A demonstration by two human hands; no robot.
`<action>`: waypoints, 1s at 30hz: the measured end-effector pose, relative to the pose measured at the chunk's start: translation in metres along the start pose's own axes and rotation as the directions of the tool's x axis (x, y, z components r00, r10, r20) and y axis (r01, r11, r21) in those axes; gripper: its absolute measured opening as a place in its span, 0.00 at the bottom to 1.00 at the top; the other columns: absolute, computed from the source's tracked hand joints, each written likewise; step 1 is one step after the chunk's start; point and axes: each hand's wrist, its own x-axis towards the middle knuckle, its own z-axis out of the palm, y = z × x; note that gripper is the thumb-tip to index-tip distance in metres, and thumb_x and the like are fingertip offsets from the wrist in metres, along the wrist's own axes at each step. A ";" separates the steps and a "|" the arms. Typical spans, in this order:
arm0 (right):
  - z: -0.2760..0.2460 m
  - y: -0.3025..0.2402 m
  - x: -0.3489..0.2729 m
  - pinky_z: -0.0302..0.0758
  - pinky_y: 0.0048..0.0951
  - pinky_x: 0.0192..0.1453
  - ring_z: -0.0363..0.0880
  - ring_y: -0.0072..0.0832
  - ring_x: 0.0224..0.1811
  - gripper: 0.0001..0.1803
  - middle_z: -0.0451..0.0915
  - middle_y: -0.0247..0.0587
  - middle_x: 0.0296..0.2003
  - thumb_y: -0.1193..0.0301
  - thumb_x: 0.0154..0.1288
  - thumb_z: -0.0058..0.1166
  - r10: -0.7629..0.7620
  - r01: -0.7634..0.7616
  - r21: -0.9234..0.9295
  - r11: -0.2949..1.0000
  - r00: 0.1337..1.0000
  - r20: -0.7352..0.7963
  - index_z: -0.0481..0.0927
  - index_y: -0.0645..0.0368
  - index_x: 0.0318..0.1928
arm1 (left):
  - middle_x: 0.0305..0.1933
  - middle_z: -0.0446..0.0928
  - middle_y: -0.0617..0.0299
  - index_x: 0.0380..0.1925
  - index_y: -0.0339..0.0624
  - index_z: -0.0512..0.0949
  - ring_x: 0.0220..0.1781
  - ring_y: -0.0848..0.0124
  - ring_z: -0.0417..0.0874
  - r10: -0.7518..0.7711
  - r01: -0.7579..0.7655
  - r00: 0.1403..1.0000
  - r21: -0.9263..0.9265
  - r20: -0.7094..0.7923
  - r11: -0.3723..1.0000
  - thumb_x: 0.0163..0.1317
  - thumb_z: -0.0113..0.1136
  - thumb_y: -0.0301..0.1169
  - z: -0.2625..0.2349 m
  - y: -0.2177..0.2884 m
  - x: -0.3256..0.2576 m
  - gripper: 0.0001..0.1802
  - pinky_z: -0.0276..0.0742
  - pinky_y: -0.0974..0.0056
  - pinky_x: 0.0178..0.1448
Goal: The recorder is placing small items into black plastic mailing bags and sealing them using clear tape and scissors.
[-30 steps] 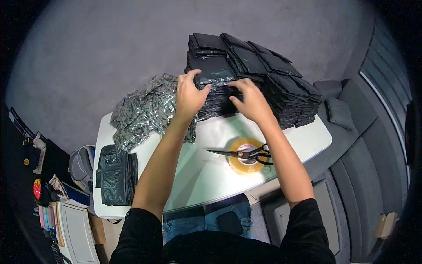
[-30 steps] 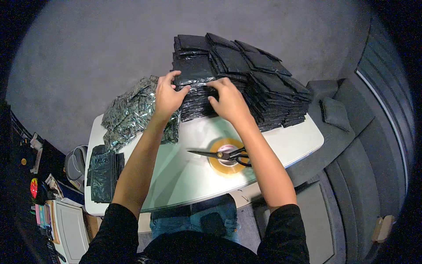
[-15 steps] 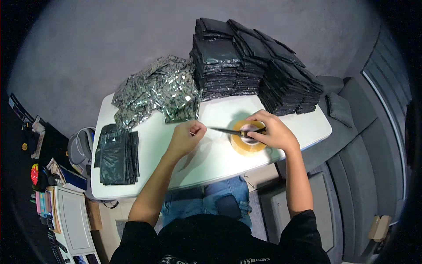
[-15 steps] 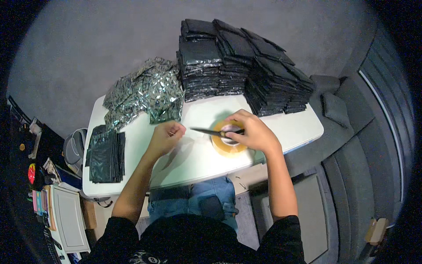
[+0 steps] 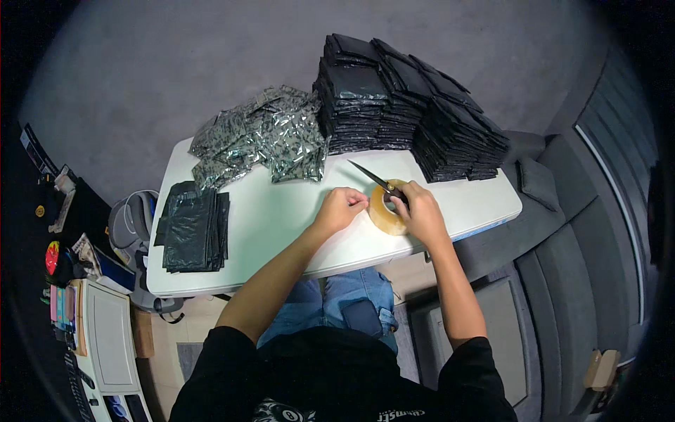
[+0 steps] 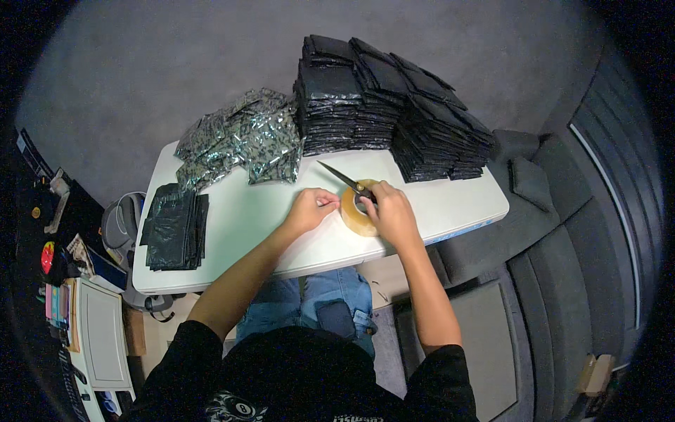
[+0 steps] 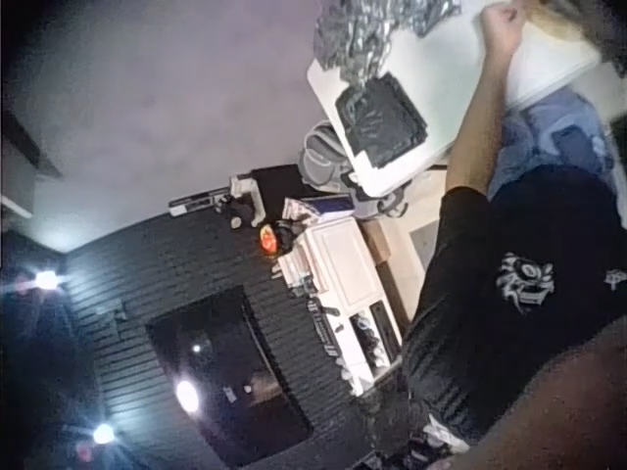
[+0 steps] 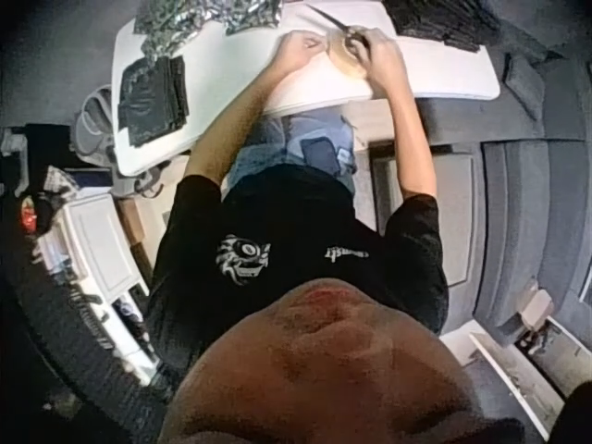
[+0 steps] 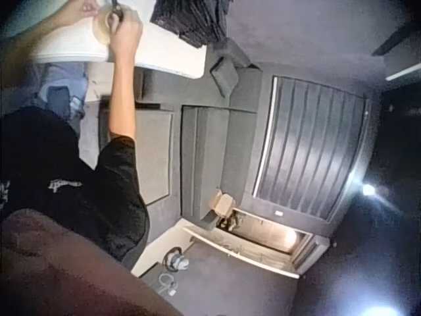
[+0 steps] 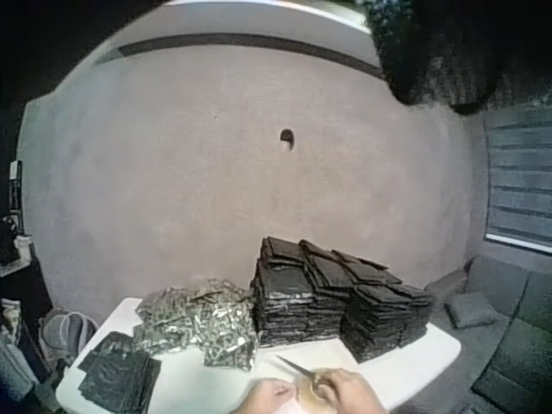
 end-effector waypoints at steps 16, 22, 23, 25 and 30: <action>0.040 0.000 0.021 0.74 0.49 0.57 0.86 0.48 0.50 0.14 0.88 0.49 0.47 0.64 0.75 0.60 0.104 -0.123 -0.288 0.950 0.992 -0.078 0.83 0.61 0.50 | 0.39 0.92 0.56 0.42 0.34 0.91 0.38 0.73 0.90 0.040 -0.044 0.999 -0.184 -0.024 0.982 0.69 0.73 0.29 -0.041 -0.002 -0.039 0.09 0.85 0.65 0.49; 0.060 0.002 0.037 0.72 0.48 0.60 0.87 0.42 0.51 0.16 0.89 0.48 0.45 0.61 0.74 0.59 0.242 -0.281 -0.348 0.894 0.958 -0.151 0.85 0.59 0.51 | 0.38 0.91 0.59 0.44 0.37 0.92 0.38 0.77 0.87 0.111 -0.112 0.994 0.107 0.018 0.988 0.66 0.76 0.29 -0.075 0.032 -0.071 0.10 0.81 0.67 0.48; 0.061 0.003 0.039 0.72 0.48 0.60 0.87 0.42 0.51 0.16 0.89 0.48 0.45 0.61 0.74 0.59 0.247 -0.286 -0.345 0.894 0.957 -0.154 0.85 0.59 0.51 | 0.36 0.91 0.60 0.45 0.38 0.92 0.36 0.78 0.86 0.144 -0.142 0.990 0.095 -0.013 0.985 0.65 0.76 0.29 -0.076 0.034 -0.074 0.10 0.80 0.68 0.46; 0.063 0.002 0.042 0.71 0.48 0.60 0.87 0.44 0.49 0.16 0.89 0.51 0.47 0.60 0.75 0.59 0.292 -0.318 -0.357 0.878 0.948 -0.126 0.86 0.61 0.49 | 0.35 0.90 0.61 0.45 0.38 0.92 0.35 0.79 0.85 0.013 -0.013 0.997 -0.005 -0.071 1.000 0.65 0.77 0.29 -0.071 0.023 -0.069 0.11 0.80 0.69 0.44; 0.044 -0.001 0.045 0.75 0.52 0.59 0.87 0.53 0.48 0.16 0.88 0.59 0.46 0.62 0.74 0.61 0.218 -0.211 -0.155 0.965 0.976 0.027 0.85 0.63 0.48 | 0.32 0.91 0.55 0.45 0.40 0.92 0.31 0.73 0.88 -0.102 0.100 0.962 -0.019 -0.253 0.995 0.62 0.77 0.34 -0.076 0.007 -0.063 0.14 0.83 0.64 0.40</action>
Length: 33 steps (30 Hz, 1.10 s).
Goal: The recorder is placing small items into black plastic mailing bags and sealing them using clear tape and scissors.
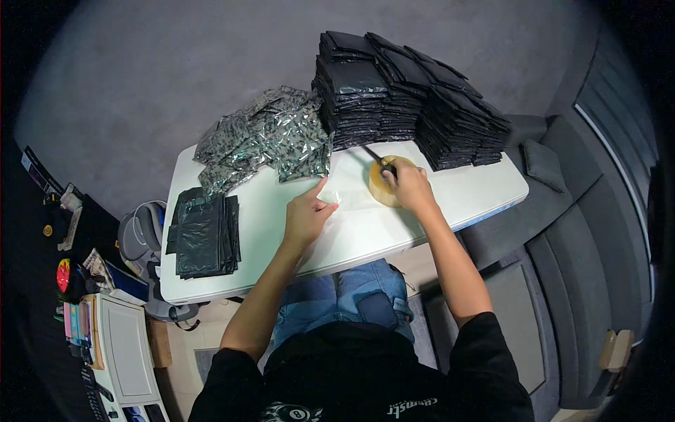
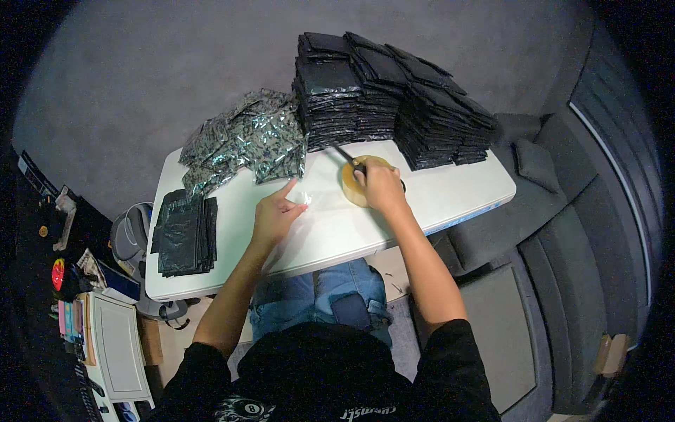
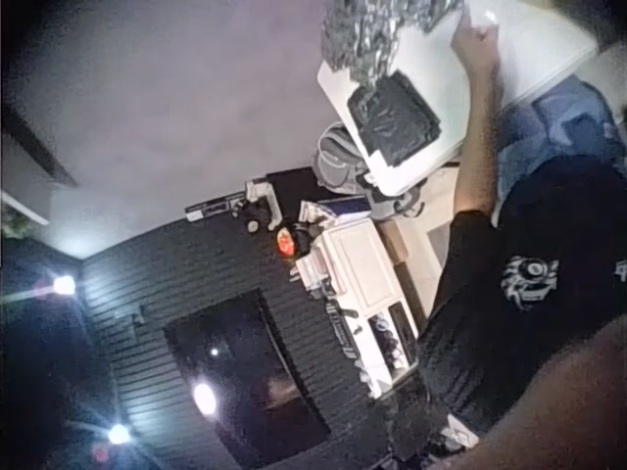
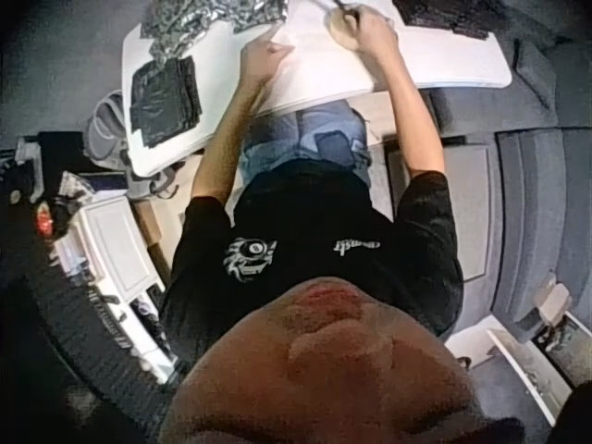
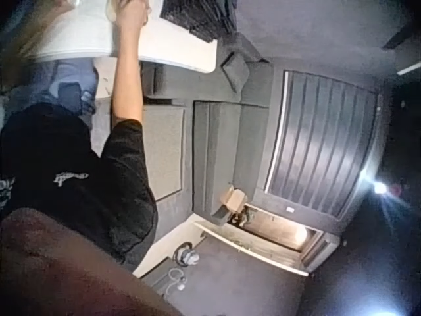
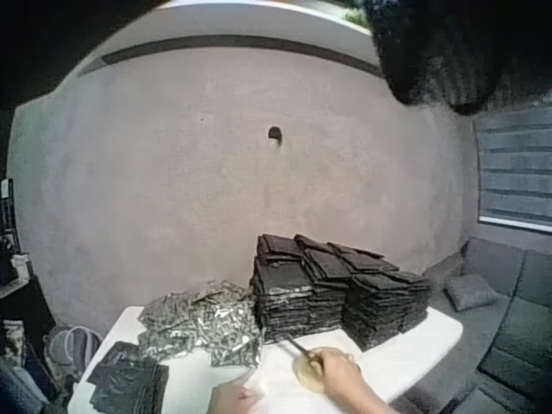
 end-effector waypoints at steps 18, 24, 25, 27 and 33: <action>-0.010 -0.019 -0.007 0.80 0.50 0.62 0.85 0.55 0.56 0.17 0.86 0.56 0.54 0.64 0.75 0.60 -0.209 0.193 0.117 0.974 0.968 0.139 0.83 0.63 0.56 | 0.37 0.90 0.59 0.36 0.35 0.89 0.40 0.71 0.89 0.114 -0.118 0.990 -0.050 -0.077 0.992 0.64 0.77 0.32 -0.027 -0.012 0.036 0.10 0.83 0.66 0.51; 0.023 -0.022 -0.009 0.80 0.50 0.59 0.86 0.53 0.52 0.17 0.87 0.57 0.47 0.64 0.76 0.58 -0.179 0.178 -0.021 0.984 0.982 -0.060 0.81 0.66 0.54 | 0.34 0.88 0.59 0.29 0.35 0.86 0.36 0.74 0.85 0.047 -0.048 0.999 0.066 0.027 0.997 0.64 0.77 0.30 -0.034 0.012 0.021 0.11 0.80 0.66 0.46; 0.032 -0.022 -0.007 0.80 0.50 0.58 0.86 0.52 0.50 0.18 0.87 0.57 0.45 0.64 0.76 0.57 -0.204 0.197 -0.069 0.978 0.973 -0.111 0.80 0.67 0.53 | 0.31 0.86 0.58 0.28 0.35 0.86 0.34 0.72 0.85 0.110 -0.112 0.994 0.068 0.028 0.991 0.62 0.78 0.29 -0.036 0.021 0.009 0.10 0.79 0.64 0.42; 0.042 -0.016 -0.005 0.80 0.51 0.55 0.87 0.51 0.49 0.17 0.87 0.57 0.44 0.63 0.77 0.57 -0.161 0.143 -0.133 0.981 0.977 -0.136 0.79 0.67 0.52 | 0.29 0.84 0.56 0.26 0.35 0.87 0.32 0.70 0.85 0.177 -0.180 0.983 0.059 0.053 0.982 0.59 0.79 0.29 -0.042 0.044 -0.012 0.10 0.78 0.63 0.38; 0.037 -0.017 0.020 0.78 0.51 0.57 0.87 0.52 0.51 0.19 0.88 0.58 0.45 0.60 0.80 0.52 0.043 -0.047 -0.181 0.982 0.999 -0.027 0.78 0.67 0.51 | 0.30 0.87 0.59 0.31 0.34 0.87 0.34 0.75 0.84 0.267 -0.274 0.961 0.131 0.064 0.953 0.63 0.79 0.30 -0.058 0.046 -0.023 0.10 0.79 0.67 0.43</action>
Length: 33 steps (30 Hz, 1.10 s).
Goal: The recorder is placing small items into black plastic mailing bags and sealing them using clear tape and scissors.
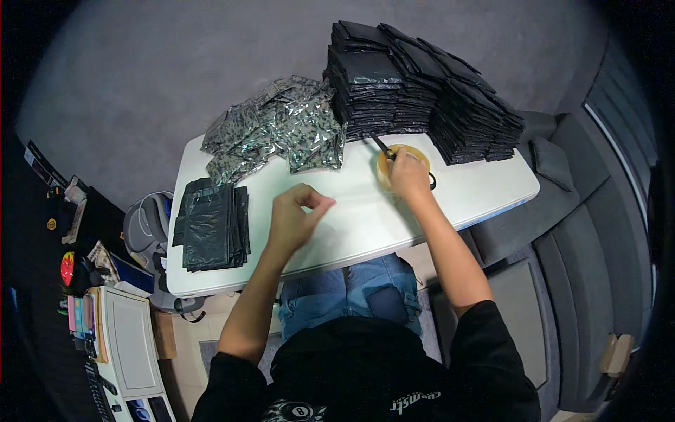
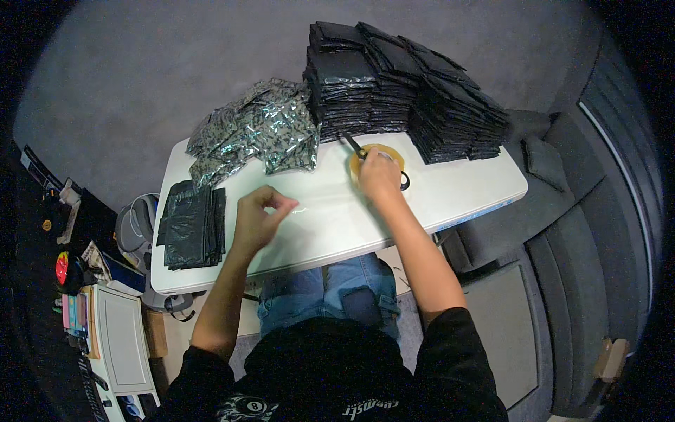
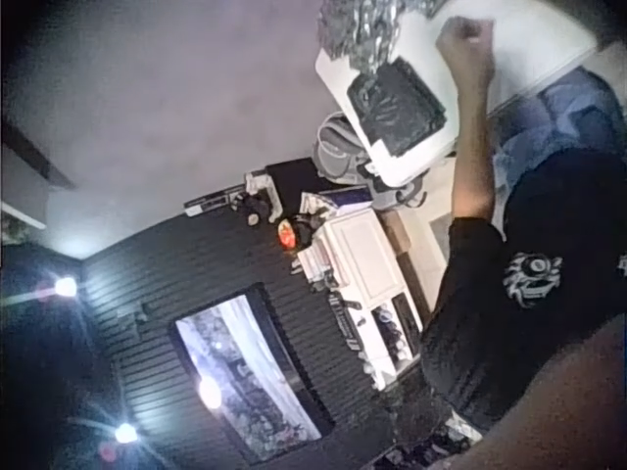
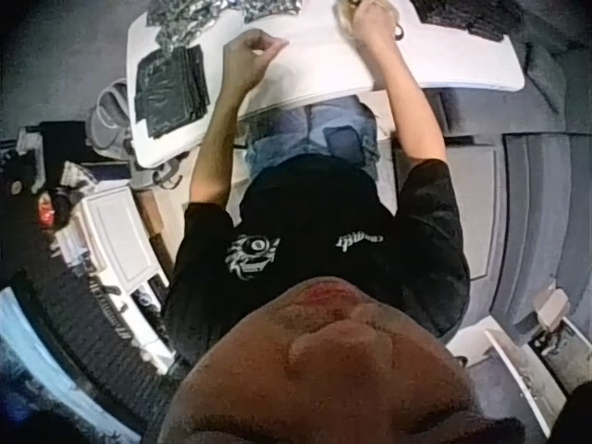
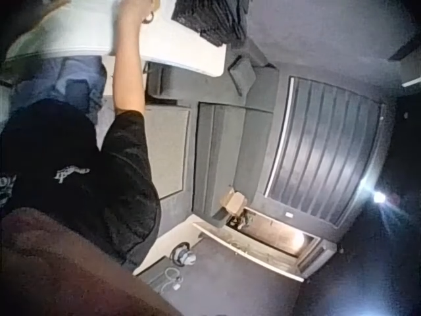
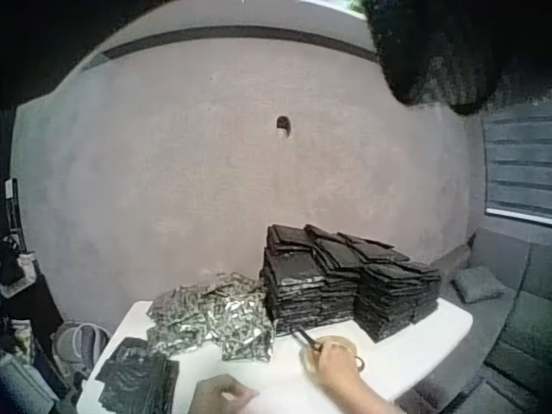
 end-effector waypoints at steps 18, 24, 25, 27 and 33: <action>-0.043 -0.002 -0.030 0.77 0.56 0.62 0.84 0.63 0.52 0.20 0.86 0.68 0.46 0.64 0.80 0.52 -0.237 0.199 0.247 0.948 0.962 0.136 0.76 0.68 0.59 | 0.31 0.87 0.59 0.33 0.36 0.88 0.34 0.72 0.86 -0.242 0.233 0.927 -0.065 -0.285 0.970 0.64 0.77 0.31 -0.017 -0.102 0.038 0.09 0.81 0.65 0.38; -0.006 0.010 -0.019 0.70 0.53 0.50 0.85 0.50 0.39 0.11 0.87 0.49 0.37 0.64 0.77 0.54 -0.181 0.179 -0.029 0.983 0.971 -0.157 0.76 0.60 0.48 | 0.32 0.84 0.55 0.28 0.33 0.81 0.36 0.68 0.86 -0.040 0.023 0.986 -0.103 -0.163 0.994 0.66 0.75 0.28 -0.015 -0.054 0.032 0.13 0.81 0.64 0.41; 0.000 0.010 -0.015 0.70 0.53 0.50 0.85 0.50 0.39 0.11 0.87 0.49 0.37 0.64 0.77 0.54 -0.164 0.163 -0.020 0.986 0.975 -0.153 0.76 0.60 0.48 | 0.32 0.83 0.54 0.27 0.32 0.79 0.35 0.67 0.85 -0.067 0.059 0.994 -0.098 -0.084 0.993 0.66 0.75 0.28 -0.021 -0.032 0.024 0.14 0.81 0.64 0.42; 0.009 0.012 -0.004 0.69 0.57 0.53 0.87 0.49 0.42 0.14 0.88 0.50 0.39 0.62 0.78 0.51 -0.020 0.007 -0.082 0.997 0.987 -0.162 0.76 0.60 0.50 | 0.30 0.82 0.53 0.26 0.32 0.77 0.34 0.67 0.85 -0.051 0.048 0.997 -0.040 -0.064 0.998 0.64 0.76 0.26 -0.031 0.002 0.010 0.15 0.80 0.63 0.42; 0.009 0.023 0.015 0.68 0.61 0.57 0.89 0.51 0.38 0.19 0.90 0.52 0.35 0.58 0.80 0.47 0.104 -0.119 -0.116 0.986 0.986 -0.130 0.77 0.62 0.54 | 0.33 0.87 0.56 0.28 0.33 0.81 0.34 0.71 0.86 -0.253 0.233 0.960 -0.157 -0.122 0.960 0.66 0.76 0.28 -0.035 -0.018 0.005 0.13 0.81 0.65 0.41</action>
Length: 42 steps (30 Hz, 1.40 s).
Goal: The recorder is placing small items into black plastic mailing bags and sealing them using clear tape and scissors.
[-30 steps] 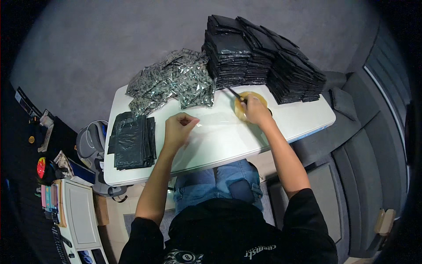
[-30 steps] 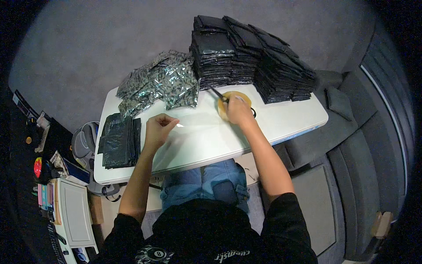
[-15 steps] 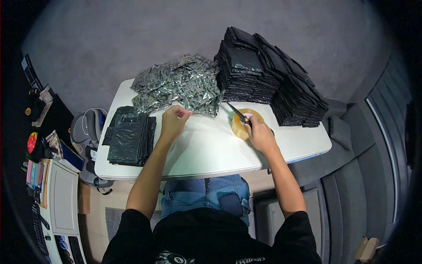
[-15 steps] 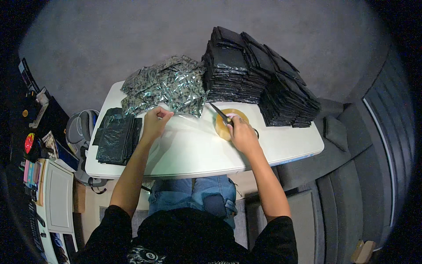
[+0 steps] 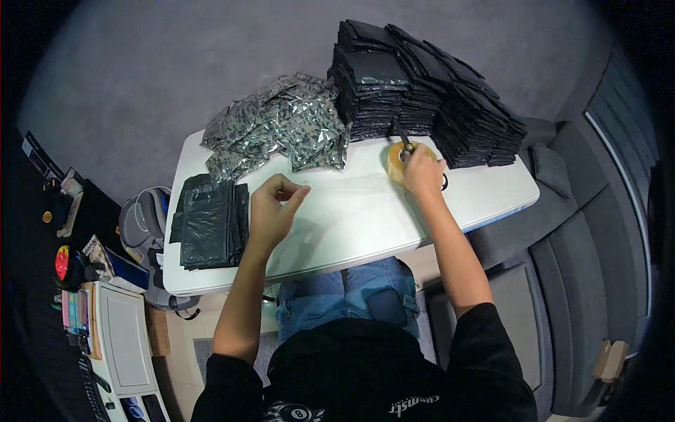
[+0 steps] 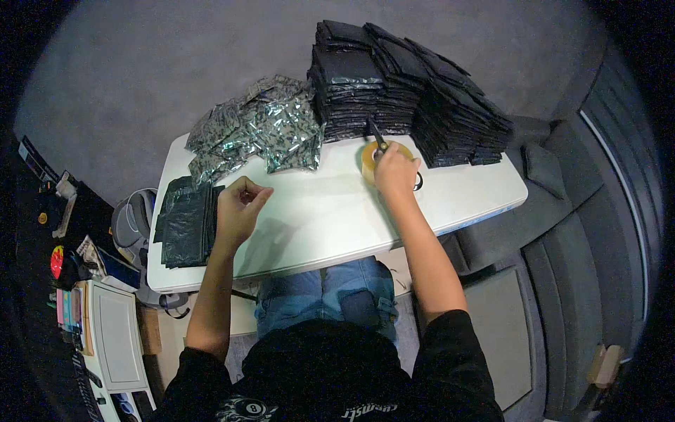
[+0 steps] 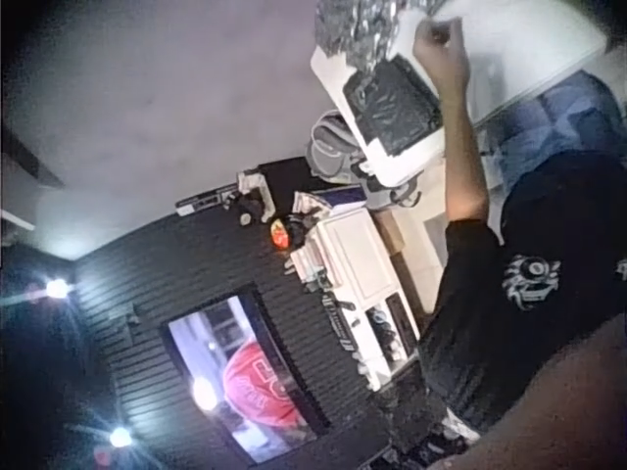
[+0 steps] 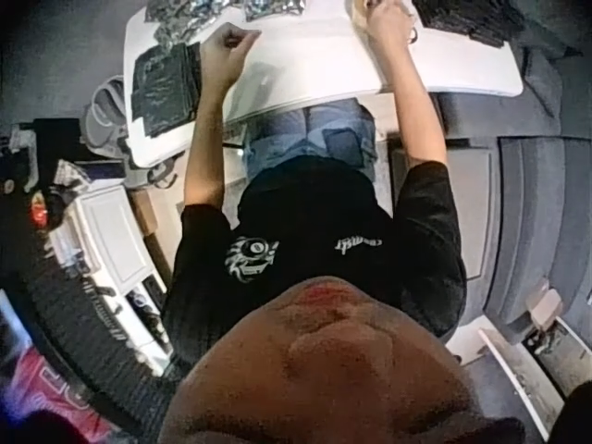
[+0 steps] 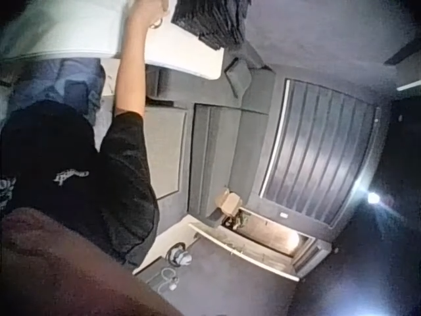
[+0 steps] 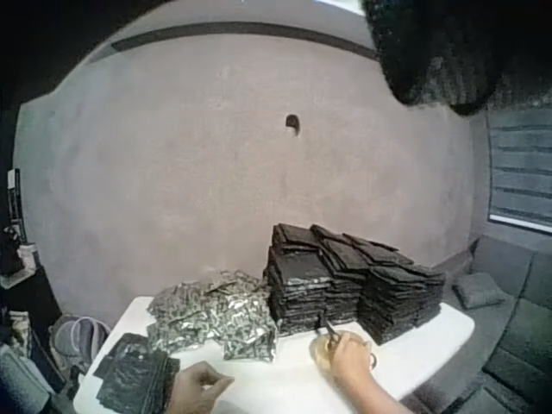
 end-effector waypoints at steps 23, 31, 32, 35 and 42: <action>-0.020 -0.001 -0.042 0.78 0.55 0.47 0.84 0.58 0.39 0.14 0.85 0.59 0.37 0.66 0.78 0.53 -0.292 0.313 0.191 0.930 0.948 -0.130 0.75 0.67 0.49 | 0.32 0.84 0.59 0.31 0.35 0.83 0.34 0.74 0.82 0.035 -0.033 0.988 0.013 -0.149 0.999 0.67 0.75 0.29 -0.015 -0.039 0.061 0.11 0.77 0.66 0.38; 0.005 -0.007 -0.009 0.77 0.54 0.53 0.87 0.52 0.43 0.13 0.87 0.56 0.40 0.64 0.78 0.52 -0.092 0.110 0.114 0.987 0.984 -0.149 0.77 0.62 0.48 | 0.38 0.80 0.61 0.32 0.34 0.82 0.41 0.75 0.80 0.206 -0.207 0.978 -0.026 -0.032 0.978 0.64 0.74 0.20 -0.036 0.011 -0.016 0.07 0.79 0.69 0.45; 0.006 -0.009 -0.007 0.77 0.55 0.53 0.87 0.52 0.43 0.13 0.87 0.56 0.39 0.64 0.78 0.52 -0.082 0.096 0.106 0.990 0.988 -0.132 0.77 0.62 0.48 | 0.38 0.80 0.62 0.33 0.34 0.82 0.42 0.77 0.80 0.148 -0.156 0.986 -0.121 -0.074 0.980 0.65 0.74 0.21 -0.035 0.005 -0.020 0.07 0.79 0.71 0.45; 0.006 -0.004 -0.006 0.76 0.58 0.54 0.86 0.59 0.42 0.17 0.87 0.60 0.40 0.61 0.80 0.51 -0.105 0.130 0.176 0.976 0.984 -0.143 0.76 0.65 0.50 | 0.34 0.81 0.66 0.34 0.36 0.84 0.37 0.81 0.79 0.035 -0.053 0.992 -0.150 -0.122 0.987 0.68 0.75 0.26 -0.036 -0.035 -0.008 0.07 0.77 0.73 0.42; -0.044 -0.007 -0.041 0.78 0.47 0.57 0.83 0.61 0.48 0.13 0.85 0.62 0.46 0.68 0.83 0.51 -0.163 0.282 0.566 0.775 0.954 -0.252 0.76 0.66 0.57 | 0.32 0.82 0.68 0.36 0.38 0.84 0.33 0.80 0.81 -0.182 0.144 0.972 -0.237 -0.148 0.961 0.72 0.72 0.32 -0.026 -0.074 -0.011 0.10 0.80 0.70 0.40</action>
